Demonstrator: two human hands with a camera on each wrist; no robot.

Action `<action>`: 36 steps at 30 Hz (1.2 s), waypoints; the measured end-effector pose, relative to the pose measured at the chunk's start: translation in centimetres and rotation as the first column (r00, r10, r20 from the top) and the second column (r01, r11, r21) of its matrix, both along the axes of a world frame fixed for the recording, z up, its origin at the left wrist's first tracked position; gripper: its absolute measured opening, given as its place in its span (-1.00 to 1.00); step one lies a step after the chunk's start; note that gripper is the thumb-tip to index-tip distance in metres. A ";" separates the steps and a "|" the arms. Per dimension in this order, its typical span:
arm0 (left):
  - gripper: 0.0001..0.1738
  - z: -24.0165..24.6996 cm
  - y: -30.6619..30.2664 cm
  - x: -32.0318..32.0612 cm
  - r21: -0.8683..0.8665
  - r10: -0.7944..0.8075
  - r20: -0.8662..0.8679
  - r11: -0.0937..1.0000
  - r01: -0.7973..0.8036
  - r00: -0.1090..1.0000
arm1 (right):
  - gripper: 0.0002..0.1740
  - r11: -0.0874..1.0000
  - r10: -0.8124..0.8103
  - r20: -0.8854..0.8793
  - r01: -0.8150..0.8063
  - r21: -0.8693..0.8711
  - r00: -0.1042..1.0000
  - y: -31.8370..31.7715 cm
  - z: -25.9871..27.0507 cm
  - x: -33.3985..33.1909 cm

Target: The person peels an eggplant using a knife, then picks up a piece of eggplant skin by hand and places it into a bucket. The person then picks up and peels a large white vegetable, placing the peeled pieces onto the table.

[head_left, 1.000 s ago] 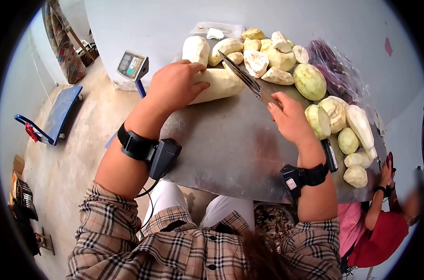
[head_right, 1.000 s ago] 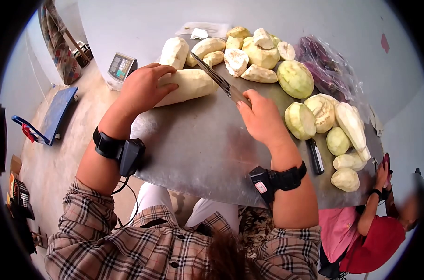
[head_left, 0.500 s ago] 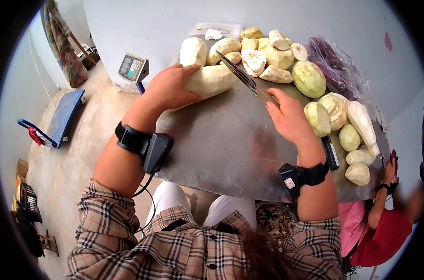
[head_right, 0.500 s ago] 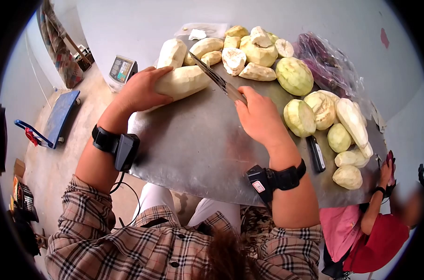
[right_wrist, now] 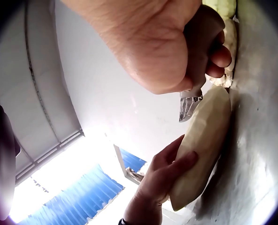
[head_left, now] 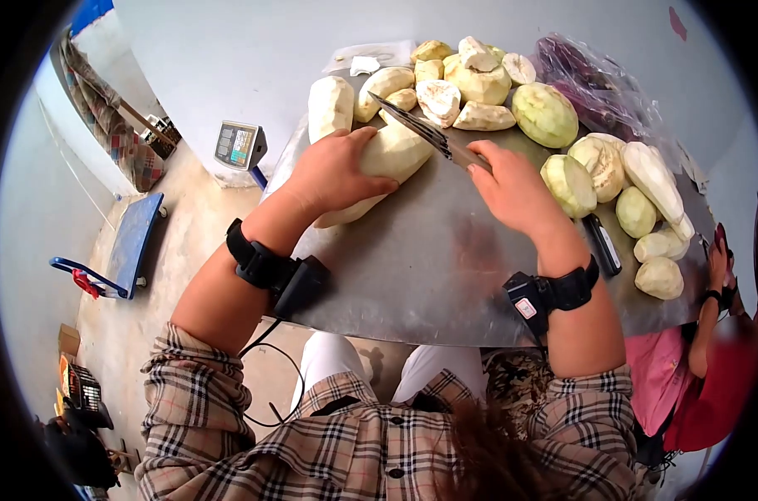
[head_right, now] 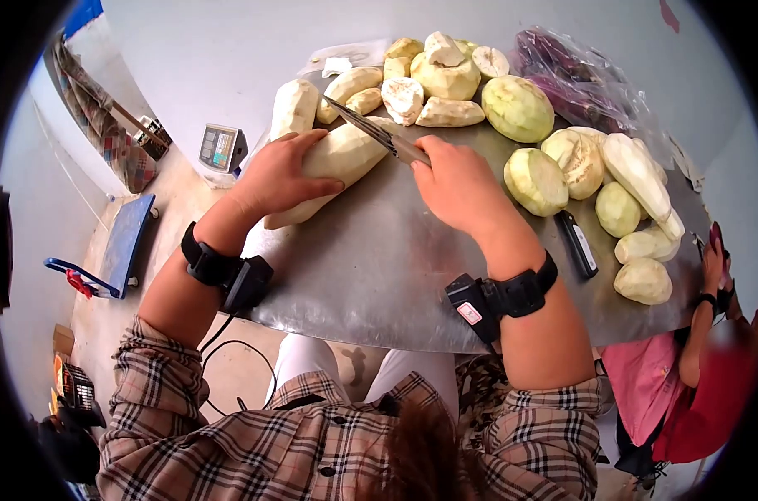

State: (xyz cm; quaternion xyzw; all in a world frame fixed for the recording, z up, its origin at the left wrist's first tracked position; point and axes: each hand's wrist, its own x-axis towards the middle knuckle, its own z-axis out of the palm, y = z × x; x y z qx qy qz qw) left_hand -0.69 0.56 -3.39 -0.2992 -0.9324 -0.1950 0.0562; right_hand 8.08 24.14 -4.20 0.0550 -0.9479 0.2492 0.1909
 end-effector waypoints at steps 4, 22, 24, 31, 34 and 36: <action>-0.06 -1.7 -1.0 -0.8 0.122 0.003 -0.011 0.992 -0.001 1.000 | -0.71 1.000 -0.030 0.012 0.030 0.005 0.999 0.1 0.3 0.1; -0.49 -2.5 -3.9 -2.7 0.599 -0.232 0.468 0.793 -0.113 0.853 | -0.64 0.998 -0.040 0.020 0.039 0.050 0.999 0.6 0.5 0.3; -0.54 -2.1 -3.9 -2.4 0.589 -0.238 0.496 0.799 -0.122 0.835 | -0.62 0.998 -0.046 0.027 0.045 0.044 0.999 0.6 0.5 0.2; -0.53 -2.1 -3.2 -1.6 0.583 -0.260 0.429 0.812 -0.045 0.865 | -0.64 0.999 -0.032 0.019 0.032 0.029 0.999 0.9 0.7 0.3; -0.53 -2.1 -3.2 -1.5 0.581 -0.274 0.402 0.814 -0.012 0.874 | -0.66 0.999 -0.040 0.047 0.039 0.023 0.998 0.6 1.1 0.4; -0.54 -2.2 -3.2 -1.6 0.572 -0.279 0.392 0.820 0.006 0.877 | -0.67 0.999 -0.042 0.046 0.041 0.030 0.998 0.7 1.1 0.4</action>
